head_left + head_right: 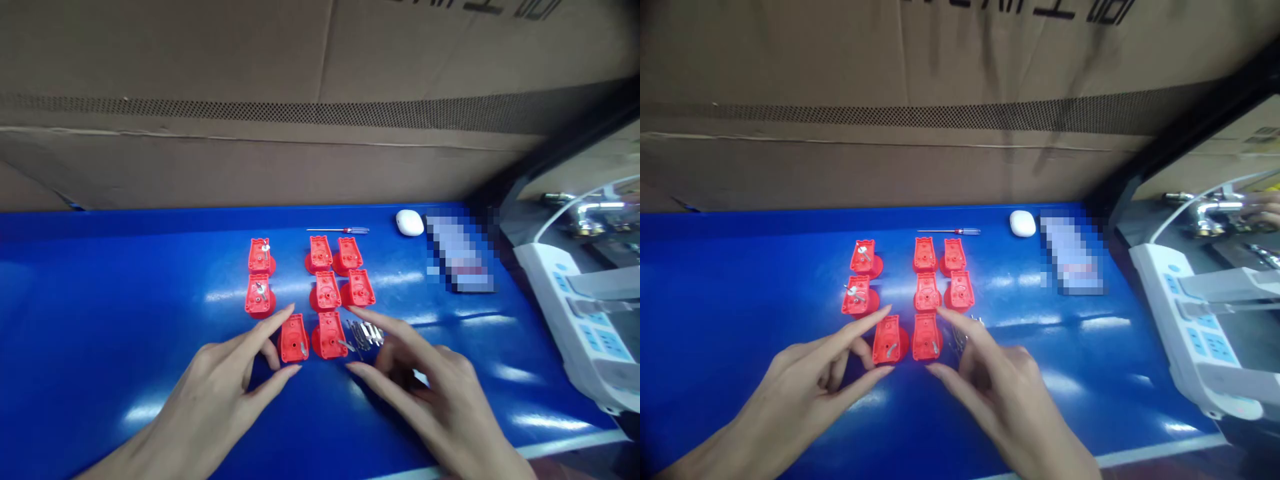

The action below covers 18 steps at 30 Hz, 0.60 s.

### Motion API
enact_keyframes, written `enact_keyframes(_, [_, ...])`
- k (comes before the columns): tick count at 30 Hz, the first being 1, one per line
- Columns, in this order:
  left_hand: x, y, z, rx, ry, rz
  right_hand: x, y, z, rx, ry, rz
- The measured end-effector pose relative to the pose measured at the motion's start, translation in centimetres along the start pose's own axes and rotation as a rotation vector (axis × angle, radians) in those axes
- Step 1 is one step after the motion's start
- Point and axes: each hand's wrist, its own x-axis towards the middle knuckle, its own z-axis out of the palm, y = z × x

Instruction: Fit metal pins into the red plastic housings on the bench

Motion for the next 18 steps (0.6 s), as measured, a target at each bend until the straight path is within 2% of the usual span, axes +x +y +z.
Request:
enact_keyframes(2, [-0.2,0.0,0.0,-0.001,0.002,-0.001,-0.8,0.4,-0.8,-0.043,0.073,-0.003])
enact_keyframes(6, [-0.7,-0.2,0.0,0.006,0.028,-0.006,-1.9,1.9,-2.4,-0.113,0.191,0.081])
enact_keyframes(11, [-0.4,-0.1,0.1,0.002,0.033,-0.018,-1.3,3.5,-3.3,-0.095,0.075,0.177])
enact_keyframes(18, [-0.3,0.1,0.1,-0.001,0.033,-0.019,-0.3,4.2,-3.7,-0.133,-0.016,0.145])
